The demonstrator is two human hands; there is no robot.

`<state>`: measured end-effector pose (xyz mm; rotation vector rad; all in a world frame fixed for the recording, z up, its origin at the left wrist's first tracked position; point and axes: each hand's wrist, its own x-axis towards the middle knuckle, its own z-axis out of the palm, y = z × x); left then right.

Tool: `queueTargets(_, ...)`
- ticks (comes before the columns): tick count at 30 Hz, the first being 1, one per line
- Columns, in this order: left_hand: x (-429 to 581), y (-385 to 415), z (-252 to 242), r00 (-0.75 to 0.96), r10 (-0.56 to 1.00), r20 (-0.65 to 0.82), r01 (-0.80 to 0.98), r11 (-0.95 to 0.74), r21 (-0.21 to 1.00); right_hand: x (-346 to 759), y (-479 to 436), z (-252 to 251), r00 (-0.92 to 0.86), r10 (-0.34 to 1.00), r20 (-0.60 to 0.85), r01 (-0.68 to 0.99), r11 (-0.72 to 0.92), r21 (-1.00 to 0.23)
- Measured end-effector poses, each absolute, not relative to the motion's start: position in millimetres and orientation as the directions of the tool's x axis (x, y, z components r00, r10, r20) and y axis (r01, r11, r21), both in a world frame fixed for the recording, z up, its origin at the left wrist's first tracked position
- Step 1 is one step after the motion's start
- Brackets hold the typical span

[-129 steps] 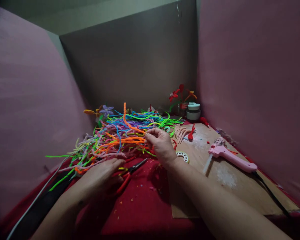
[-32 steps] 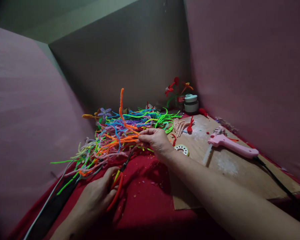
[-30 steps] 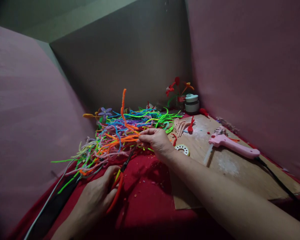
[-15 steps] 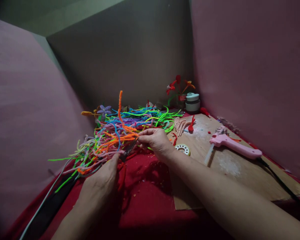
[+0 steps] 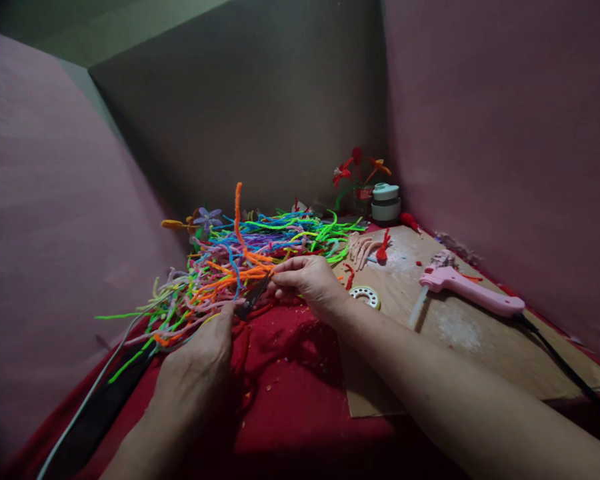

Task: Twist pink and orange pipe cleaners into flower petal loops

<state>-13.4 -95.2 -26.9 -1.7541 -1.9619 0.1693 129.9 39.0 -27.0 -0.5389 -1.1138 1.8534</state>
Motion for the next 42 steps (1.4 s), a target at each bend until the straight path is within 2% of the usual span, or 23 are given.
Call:
queueTargets(6,-12.6,-95.7,-28.7,-0.051,0.951,0.304,0.873,0.19,-0.45,129.8,40.2,-28.2,-0.56,0.826,0.061,-0.451,-0.242,-0.859)
queueTargets(18,-8.1,-95.5,-23.8,-0.053,0.955,0.291,0.886,0.179,-0.428,131.0,35.5,-24.3,-0.557,0.83,0.028,-0.434,-0.262,-0.862)
queueTargets(34,-18.5,-94.3,-39.2,-0.01,0.964,0.266,0.916,0.115,-0.383,128.4,31.9,-24.9,-0.508,0.858,0.07,-0.418,-0.175,-0.891)
queueTargets(39,-30.4,-95.5,-48.3,0.06,0.949,0.31,0.943,0.049,-0.33,129.8,31.3,-21.9,-0.483,0.872,0.073,-0.4,-0.146,-0.905)
queueTargets(42,-31.8,-98.1,-48.9,0.048,0.942,0.331,0.934,0.075,-0.348,129.5,32.2,-21.7,-0.466,0.883,0.056,-0.401,-0.155,-0.903)
